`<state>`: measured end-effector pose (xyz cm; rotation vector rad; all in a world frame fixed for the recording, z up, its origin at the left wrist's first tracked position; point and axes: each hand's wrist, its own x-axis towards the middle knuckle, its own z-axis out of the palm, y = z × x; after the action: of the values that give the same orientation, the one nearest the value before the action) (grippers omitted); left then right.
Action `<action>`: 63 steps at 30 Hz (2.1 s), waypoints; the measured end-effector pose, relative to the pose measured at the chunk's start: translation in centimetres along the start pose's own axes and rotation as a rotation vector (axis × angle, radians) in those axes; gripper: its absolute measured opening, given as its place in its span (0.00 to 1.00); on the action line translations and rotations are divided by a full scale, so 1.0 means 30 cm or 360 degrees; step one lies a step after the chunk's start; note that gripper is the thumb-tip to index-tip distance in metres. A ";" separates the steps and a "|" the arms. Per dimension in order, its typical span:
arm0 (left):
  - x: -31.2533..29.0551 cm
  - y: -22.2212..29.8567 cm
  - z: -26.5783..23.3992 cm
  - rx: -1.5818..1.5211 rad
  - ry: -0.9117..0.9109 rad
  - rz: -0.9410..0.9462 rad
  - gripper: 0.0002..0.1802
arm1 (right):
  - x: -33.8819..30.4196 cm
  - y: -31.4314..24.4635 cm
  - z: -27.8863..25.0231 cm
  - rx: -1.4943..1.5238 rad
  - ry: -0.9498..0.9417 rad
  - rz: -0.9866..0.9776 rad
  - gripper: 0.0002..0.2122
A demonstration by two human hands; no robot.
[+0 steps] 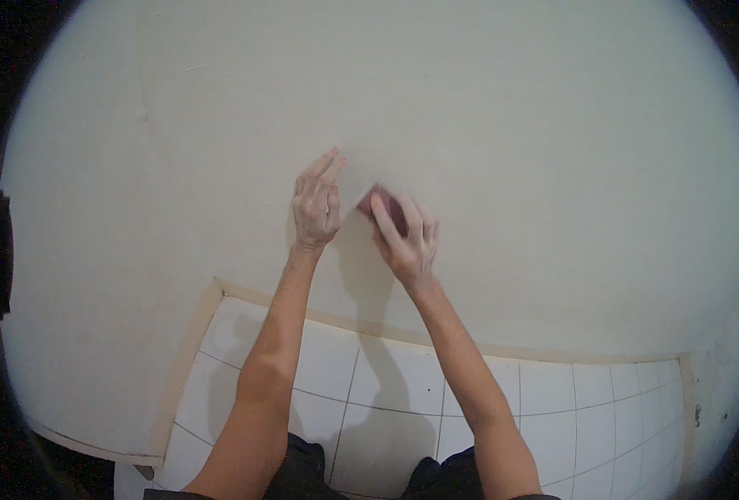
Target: The person sands a section of a white wall using sandpaper by hand, moving the paper in circular and linear patterns.
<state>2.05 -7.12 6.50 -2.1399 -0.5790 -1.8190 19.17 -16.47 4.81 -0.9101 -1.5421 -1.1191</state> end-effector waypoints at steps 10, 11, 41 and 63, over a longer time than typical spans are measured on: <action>-0.056 0.119 0.174 0.0047 -0.0145 0.0345 0.37 | -0.014 0.162 0.039 0.0116 -0.0201 0.0110 0.29; -0.060 0.129 0.177 0.0096 -0.0170 0.0268 0.38 | -0.024 0.162 0.031 0.0240 -0.0334 0.0200 0.31; 0.014 0.016 0.118 0.0391 0.0323 0.0318 0.28 | -0.234 0.301 -0.074 -0.0329 -0.0554 0.0049 0.27; -0.026 0.134 0.196 0.0198 -0.0273 0.0554 0.24 | -0.240 0.306 -0.061 -0.0283 -0.0507 0.0108 0.28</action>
<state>8.96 -8.09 4.91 -2.1647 -0.3190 -1.3912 29.92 -15.68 -0.04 -1.3025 -1.6686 -1.1146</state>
